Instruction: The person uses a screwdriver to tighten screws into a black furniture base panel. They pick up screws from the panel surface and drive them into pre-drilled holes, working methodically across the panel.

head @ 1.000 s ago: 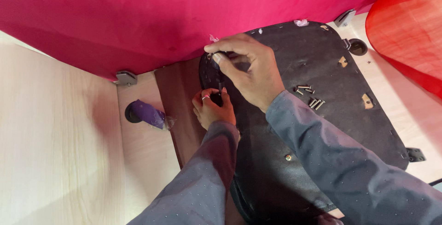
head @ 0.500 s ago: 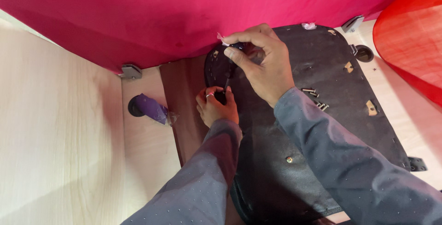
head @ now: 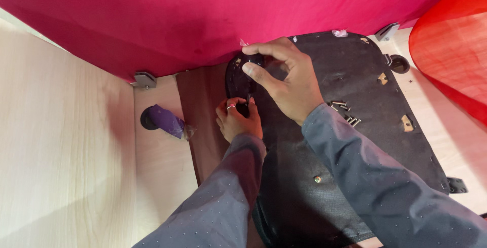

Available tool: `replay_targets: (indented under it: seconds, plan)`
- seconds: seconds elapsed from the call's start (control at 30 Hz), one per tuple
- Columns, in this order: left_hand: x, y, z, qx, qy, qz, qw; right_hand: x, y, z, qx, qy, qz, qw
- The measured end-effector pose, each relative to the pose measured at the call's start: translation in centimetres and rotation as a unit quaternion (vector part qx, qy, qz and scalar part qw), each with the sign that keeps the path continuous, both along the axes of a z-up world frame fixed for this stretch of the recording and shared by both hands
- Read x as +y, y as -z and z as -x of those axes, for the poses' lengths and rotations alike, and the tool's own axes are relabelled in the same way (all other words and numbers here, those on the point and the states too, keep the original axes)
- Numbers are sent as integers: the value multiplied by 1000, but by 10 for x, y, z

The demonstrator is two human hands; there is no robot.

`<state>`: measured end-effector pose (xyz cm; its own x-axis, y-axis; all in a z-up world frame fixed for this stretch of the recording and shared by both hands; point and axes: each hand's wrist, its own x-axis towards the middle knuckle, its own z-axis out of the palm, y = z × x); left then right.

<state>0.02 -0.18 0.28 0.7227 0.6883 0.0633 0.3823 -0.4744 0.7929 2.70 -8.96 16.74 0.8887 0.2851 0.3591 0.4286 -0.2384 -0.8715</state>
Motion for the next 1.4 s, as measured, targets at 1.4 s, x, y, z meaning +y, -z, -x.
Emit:
replay_targets:
  seconds: [1.4]
  plan:
    - [2,-13,2,46,13,31,998,-3,-1,-4,-43,-27,29,998]
